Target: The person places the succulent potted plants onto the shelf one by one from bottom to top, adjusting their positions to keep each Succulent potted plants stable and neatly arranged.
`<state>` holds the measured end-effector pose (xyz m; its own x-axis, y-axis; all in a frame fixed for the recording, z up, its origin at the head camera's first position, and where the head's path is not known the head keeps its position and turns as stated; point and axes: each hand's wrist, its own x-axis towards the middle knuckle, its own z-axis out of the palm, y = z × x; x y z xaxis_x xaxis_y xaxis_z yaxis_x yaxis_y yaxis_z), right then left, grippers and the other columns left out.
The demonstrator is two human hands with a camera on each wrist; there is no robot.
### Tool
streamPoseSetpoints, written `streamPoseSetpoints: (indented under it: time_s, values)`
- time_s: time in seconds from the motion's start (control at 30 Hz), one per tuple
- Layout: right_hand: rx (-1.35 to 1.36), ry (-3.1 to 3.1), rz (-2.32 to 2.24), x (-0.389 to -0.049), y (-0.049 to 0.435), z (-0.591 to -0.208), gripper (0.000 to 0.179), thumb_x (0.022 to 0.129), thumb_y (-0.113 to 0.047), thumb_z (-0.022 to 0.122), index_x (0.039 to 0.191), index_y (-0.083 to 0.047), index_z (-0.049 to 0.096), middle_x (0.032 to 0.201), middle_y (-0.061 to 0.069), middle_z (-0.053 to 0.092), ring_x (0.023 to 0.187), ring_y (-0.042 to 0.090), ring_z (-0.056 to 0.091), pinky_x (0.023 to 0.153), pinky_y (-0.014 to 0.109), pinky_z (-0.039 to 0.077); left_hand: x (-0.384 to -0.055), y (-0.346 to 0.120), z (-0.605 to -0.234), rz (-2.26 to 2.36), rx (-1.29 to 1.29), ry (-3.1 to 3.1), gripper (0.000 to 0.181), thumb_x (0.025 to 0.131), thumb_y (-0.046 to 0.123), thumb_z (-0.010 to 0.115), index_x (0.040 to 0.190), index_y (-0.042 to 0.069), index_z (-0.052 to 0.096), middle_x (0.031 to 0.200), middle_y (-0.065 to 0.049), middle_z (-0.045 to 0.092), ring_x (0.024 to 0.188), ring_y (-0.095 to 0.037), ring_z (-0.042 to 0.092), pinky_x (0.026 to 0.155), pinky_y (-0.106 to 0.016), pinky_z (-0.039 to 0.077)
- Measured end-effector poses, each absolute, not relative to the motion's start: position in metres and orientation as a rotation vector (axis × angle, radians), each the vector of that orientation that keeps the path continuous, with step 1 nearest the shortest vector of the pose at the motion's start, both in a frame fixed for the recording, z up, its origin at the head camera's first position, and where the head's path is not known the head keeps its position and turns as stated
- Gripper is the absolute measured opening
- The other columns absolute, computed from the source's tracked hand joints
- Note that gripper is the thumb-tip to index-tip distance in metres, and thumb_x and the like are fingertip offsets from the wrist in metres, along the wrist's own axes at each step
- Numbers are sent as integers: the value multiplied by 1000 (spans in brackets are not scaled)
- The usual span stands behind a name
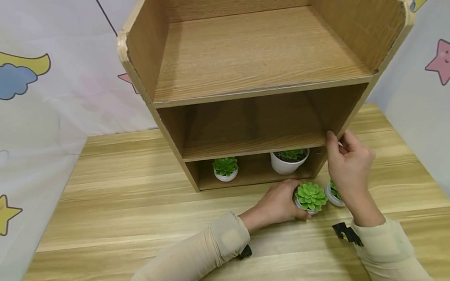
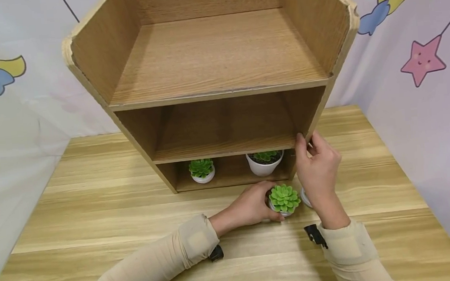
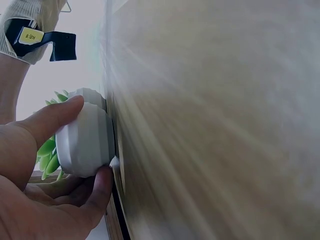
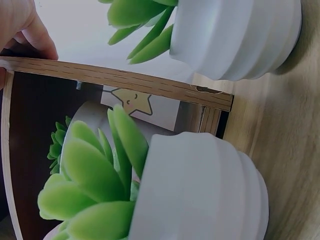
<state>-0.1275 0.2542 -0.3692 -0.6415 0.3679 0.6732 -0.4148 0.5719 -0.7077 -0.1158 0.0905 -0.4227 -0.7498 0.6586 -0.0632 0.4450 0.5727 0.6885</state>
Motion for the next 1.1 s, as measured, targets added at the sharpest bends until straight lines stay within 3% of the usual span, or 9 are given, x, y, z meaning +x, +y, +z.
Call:
streamPoseSetpoints:
  time_s: [0.7, 1.1]
  values:
    - [63, -1953, 1164, -128, 252, -362, 21, 94, -3, 58, 106, 8, 72, 97, 22, 70, 88, -2, 66, 69, 14, 51, -113, 76, -407, 972, 963, 2514, 77, 69, 32, 91, 135, 12, 57, 128, 7, 59, 116, -5, 53, 98, -18, 36]
    - [-11, -1940, 1205, -128, 252, -368, 18, 93, 1, 59, 97, 11, 72, 92, 23, 70, 82, -4, 64, 67, 11, 50, -109, 61, -398, 980, 911, 2512, 74, 70, 31, 90, 134, 11, 58, 126, 5, 60, 113, -8, 55, 97, -19, 38]
